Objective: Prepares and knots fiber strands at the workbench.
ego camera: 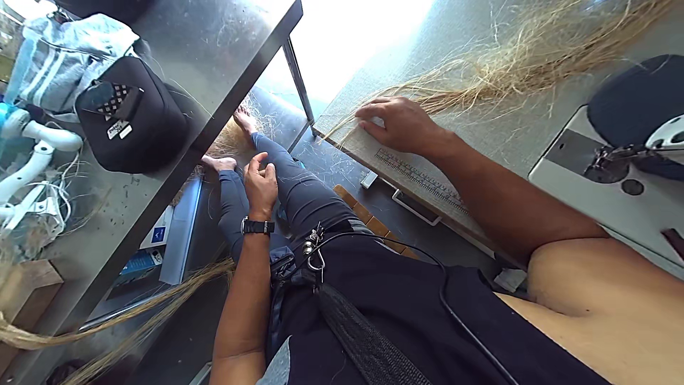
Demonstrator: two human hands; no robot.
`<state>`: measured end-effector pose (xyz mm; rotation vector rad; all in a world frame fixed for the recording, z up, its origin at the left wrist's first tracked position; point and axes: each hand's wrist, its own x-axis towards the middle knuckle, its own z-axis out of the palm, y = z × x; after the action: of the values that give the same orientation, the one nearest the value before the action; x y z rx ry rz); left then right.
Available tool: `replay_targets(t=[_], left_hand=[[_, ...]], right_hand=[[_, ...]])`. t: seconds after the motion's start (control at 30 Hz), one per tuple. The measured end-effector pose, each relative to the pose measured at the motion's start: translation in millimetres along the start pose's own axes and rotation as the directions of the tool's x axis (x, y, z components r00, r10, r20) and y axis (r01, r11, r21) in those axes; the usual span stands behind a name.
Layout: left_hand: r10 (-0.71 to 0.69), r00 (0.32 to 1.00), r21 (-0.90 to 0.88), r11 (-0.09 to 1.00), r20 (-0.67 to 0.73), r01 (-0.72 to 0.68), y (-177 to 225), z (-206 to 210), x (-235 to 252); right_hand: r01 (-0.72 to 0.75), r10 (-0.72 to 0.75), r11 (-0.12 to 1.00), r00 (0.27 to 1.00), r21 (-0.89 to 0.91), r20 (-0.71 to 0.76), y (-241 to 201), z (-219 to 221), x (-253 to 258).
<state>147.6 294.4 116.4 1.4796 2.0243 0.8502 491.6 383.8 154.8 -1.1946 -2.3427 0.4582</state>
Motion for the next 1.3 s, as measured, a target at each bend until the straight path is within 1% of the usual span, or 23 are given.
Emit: replay_targets(t=[0.07,0.13,0.2,0.27,0.37,0.47,0.53,0.63,0.7,0.73,0.8,0.93,1.03,1.13,1.2,1.3], left_hand=[[0.072,0.996,0.041,0.997,-0.045,-0.071,6,-1,-2],[0.151,0.988,0.044,0.988,-0.025,-0.150,15,-5,-3],[0.249,0.966,0.004,0.968,0.066,-0.250,25,-10,1],[0.332,0.920,-0.067,0.943,0.206,-0.326,40,-12,12],[0.345,0.843,-0.084,0.936,0.414,-0.342,74,-10,25],[0.352,0.798,-0.016,0.919,0.490,-0.395,93,5,41],[0.372,0.771,-0.018,0.905,0.518,-0.425,98,16,43],[0.359,0.750,-0.021,0.908,0.555,-0.419,100,27,32],[0.339,0.753,-0.042,0.923,0.563,-0.383,100,29,18],[0.324,0.758,-0.047,0.931,0.566,-0.363,99,31,15],[0.339,0.762,-0.090,0.933,0.551,-0.350,93,36,13],[0.460,0.746,-0.182,0.885,0.481,-0.429,89,40,11],[0.499,0.768,-0.205,0.866,0.401,-0.456,92,35,0],[0.502,0.788,-0.191,0.865,0.358,-0.464,90,34,-3],[0.483,0.806,-0.166,0.875,0.342,-0.454,86,35,-2],[0.449,0.829,-0.144,0.893,0.335,-0.425,79,35,-1]], right_hand=[[-0.013,0.014,0.999,1.000,0.037,-0.023,2,-1,0],[-0.003,0.005,0.999,0.999,0.049,-0.044,2,-1,0],[0.002,0.001,0.999,0.999,0.047,-0.048,1,1,0],[0.004,-0.003,1.000,0.999,0.030,-0.033,0,3,0],[0.028,-0.028,1.000,1.000,0.012,0.005,-4,6,-1],[0.023,-0.025,0.998,0.999,0.056,0.025,-8,0,-1],[0.021,-0.016,0.994,0.999,0.109,-0.048,-6,-5,1],[-0.034,0.058,0.990,0.981,0.134,-0.184,3,-14,2],[-0.091,0.120,0.987,0.963,0.130,-0.241,9,-16,2],[-0.120,0.148,0.985,0.958,0.125,-0.245,12,-15,1],[-0.147,0.169,0.983,0.957,0.111,-0.235,17,-11,1],[-0.128,0.133,0.991,0.981,0.044,-0.139,18,-5,0],[-0.128,0.130,0.991,0.988,0.028,-0.086,18,-6,1],[-0.117,0.127,0.990,0.983,0.085,-0.130,21,-6,1],[-0.129,0.150,0.982,0.977,0.140,-0.149,23,-7,1],[-0.162,0.192,0.967,0.971,0.197,-0.141,24,-10,0]])
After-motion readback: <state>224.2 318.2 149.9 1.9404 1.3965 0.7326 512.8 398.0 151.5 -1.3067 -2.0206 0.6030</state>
